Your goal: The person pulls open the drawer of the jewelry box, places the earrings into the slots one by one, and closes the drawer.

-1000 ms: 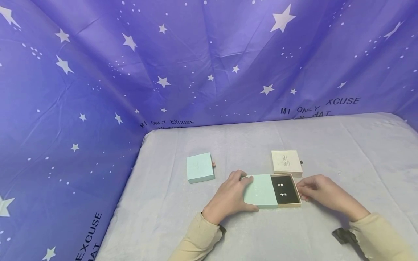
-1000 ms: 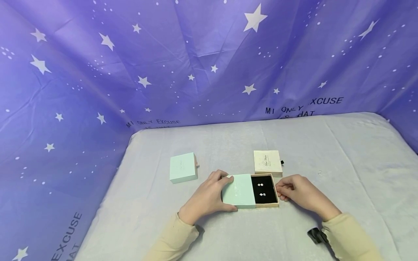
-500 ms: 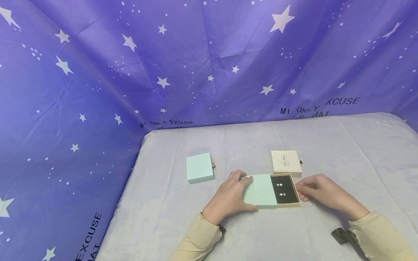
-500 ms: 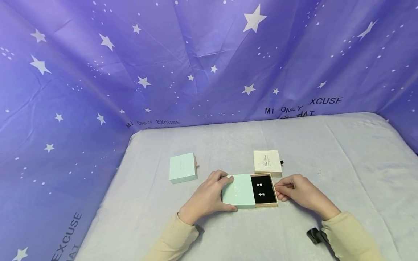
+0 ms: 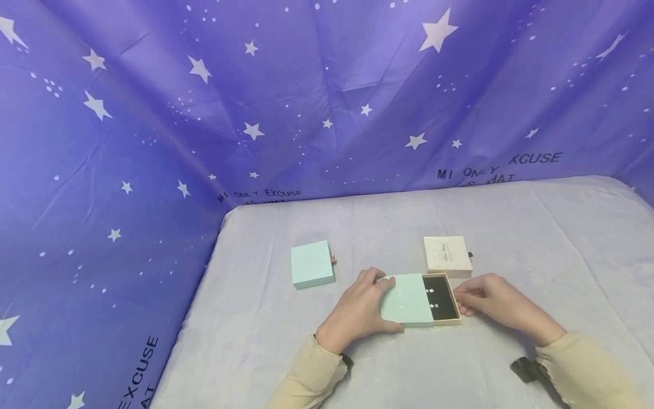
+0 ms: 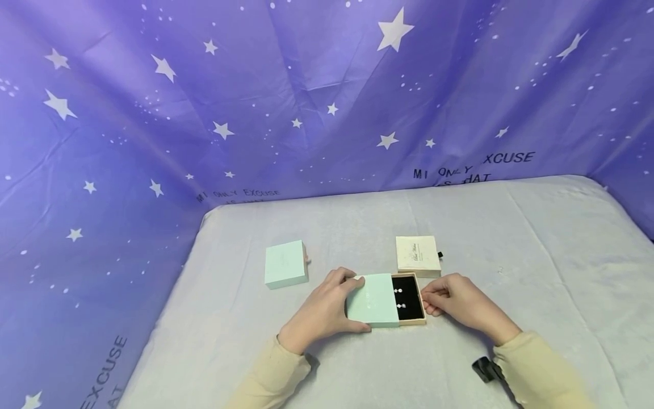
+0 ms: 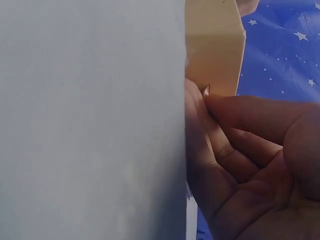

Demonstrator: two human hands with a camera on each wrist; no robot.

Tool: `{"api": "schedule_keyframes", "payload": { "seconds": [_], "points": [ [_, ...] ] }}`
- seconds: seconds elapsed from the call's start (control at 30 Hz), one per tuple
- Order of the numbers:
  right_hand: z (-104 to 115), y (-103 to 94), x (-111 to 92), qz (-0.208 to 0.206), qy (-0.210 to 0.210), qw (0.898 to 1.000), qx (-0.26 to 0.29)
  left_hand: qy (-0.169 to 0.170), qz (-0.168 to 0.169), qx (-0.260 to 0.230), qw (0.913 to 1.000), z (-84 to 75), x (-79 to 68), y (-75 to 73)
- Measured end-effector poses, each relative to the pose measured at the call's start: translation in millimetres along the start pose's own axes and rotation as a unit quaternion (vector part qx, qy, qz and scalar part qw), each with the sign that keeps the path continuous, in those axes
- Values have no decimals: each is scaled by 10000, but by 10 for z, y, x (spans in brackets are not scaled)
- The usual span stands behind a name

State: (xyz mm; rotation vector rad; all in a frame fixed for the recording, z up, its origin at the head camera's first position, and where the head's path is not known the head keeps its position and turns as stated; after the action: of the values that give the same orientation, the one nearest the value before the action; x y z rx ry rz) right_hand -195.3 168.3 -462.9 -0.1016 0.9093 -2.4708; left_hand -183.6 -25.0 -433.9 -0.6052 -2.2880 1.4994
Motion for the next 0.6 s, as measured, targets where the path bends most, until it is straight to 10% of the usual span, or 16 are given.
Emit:
{"api": "schedule_keyframes", "payload": {
  "seconds": [0.6],
  "points": [
    [190,92,103,-197,-46,9993,-307,47,-70,63,9999,-9,-2,0]
  ]
}}
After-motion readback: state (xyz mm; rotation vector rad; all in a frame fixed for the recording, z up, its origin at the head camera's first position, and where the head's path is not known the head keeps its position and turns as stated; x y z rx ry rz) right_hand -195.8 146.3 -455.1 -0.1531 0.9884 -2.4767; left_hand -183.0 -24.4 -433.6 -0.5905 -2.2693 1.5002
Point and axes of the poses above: each hand's wrist, its own x-axis towards the middle knuckle, its own y-axis out of the palm, z = x × y, the point moved 10 cm from there along x, towards the middle knuckle, and after that the axes turned 5 degrees about -x, right-handed, at the moved point
